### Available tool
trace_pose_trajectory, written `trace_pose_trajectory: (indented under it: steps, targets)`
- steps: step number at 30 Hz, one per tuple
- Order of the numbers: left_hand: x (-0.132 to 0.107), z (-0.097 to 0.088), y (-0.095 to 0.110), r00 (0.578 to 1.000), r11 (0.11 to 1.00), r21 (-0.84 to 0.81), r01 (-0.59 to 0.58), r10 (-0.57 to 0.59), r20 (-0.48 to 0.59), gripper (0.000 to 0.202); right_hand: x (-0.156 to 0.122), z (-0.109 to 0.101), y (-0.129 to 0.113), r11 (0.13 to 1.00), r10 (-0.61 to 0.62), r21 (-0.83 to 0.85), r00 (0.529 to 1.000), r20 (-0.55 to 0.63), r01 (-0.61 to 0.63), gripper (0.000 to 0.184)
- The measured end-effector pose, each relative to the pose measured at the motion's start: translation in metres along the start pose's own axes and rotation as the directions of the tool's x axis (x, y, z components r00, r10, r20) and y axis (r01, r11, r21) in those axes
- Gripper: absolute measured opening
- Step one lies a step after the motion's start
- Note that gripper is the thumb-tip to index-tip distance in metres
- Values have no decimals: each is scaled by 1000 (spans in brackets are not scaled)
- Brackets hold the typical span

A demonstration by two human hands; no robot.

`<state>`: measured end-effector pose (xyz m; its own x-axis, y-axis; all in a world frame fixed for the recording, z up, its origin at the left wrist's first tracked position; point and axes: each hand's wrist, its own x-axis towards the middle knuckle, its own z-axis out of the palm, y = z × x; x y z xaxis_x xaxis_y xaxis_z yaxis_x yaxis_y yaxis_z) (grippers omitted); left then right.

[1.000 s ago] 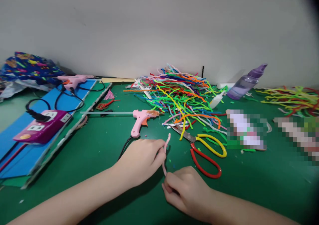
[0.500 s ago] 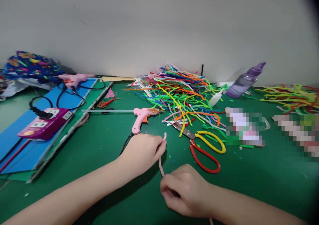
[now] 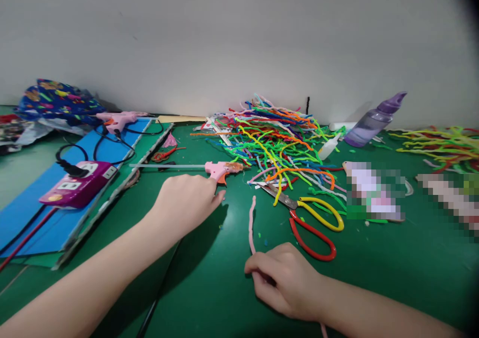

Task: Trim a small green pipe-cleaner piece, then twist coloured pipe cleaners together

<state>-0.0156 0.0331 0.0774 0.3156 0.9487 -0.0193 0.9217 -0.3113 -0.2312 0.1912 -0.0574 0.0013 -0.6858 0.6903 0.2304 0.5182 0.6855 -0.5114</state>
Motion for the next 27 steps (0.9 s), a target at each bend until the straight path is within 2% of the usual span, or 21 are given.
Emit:
trace_pose_trajectory:
  steps: [5,14,20,27]
  targets:
    - [14,10,-12,994,999,-47,-4,9,106,58,1,0,2,1000,-14,-20,999,45,14,18]
    - [21,16,-24,980,994,-102,32,-12,197,73,-3,0,-1,999,-33,-14,998,47,33,18]
    - [25,26,-25,975,988,-155,11,24,223,63,-3,-1,0,999,-26,-16,998,64,27,17]
    - [27,24,-29,982,982,-164,98,-68,179,48,-2,1,1,1000,-27,-5,998,60,27,16]
